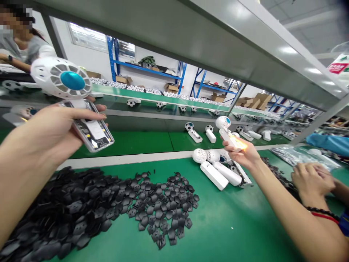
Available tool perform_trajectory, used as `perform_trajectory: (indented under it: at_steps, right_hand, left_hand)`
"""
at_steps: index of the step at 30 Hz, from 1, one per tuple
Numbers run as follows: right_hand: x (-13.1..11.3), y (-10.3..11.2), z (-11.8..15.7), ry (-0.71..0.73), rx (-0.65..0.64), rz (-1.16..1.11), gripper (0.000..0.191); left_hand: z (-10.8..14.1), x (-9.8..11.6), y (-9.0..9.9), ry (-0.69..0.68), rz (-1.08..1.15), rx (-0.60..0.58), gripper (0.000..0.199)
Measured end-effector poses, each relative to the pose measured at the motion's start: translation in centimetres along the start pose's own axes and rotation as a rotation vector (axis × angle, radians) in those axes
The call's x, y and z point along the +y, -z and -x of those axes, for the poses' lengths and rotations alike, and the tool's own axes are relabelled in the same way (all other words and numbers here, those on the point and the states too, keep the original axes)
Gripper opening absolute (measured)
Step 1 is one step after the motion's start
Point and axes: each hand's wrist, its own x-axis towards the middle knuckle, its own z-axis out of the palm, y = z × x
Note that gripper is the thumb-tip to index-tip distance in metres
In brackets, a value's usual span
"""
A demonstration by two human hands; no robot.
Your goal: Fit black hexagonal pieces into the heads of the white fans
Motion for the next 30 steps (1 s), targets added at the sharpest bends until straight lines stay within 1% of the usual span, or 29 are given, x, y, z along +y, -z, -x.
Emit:
perform_trajectory:
  at_steps: [5,15,23,30]
  right_hand:
    - [0.9,-0.2,-0.2,-0.001,-0.014,0.001,0.014]
    - [1.2,-0.6,0.4,-0.003,-0.017,0.043,0.012]
    - [1.9,-0.5,0.7,0.008,-0.004,0.075,0.016]
    - [1.9,-0.8,1.3,0.008,-0.004,0.102,0.016]
  left_hand:
    - [0.4,0.3,-0.2,0.025,0.009,0.044,0.034]
    - [0.1,0.1,-0.1,0.019,-0.01,0.015,0.034]
    - [0.8,0.7,-0.3,0.029,-0.011,0.026,0.033]
    - [0.8,0.4,-0.3,0.002,0.028,0.005,0.036]
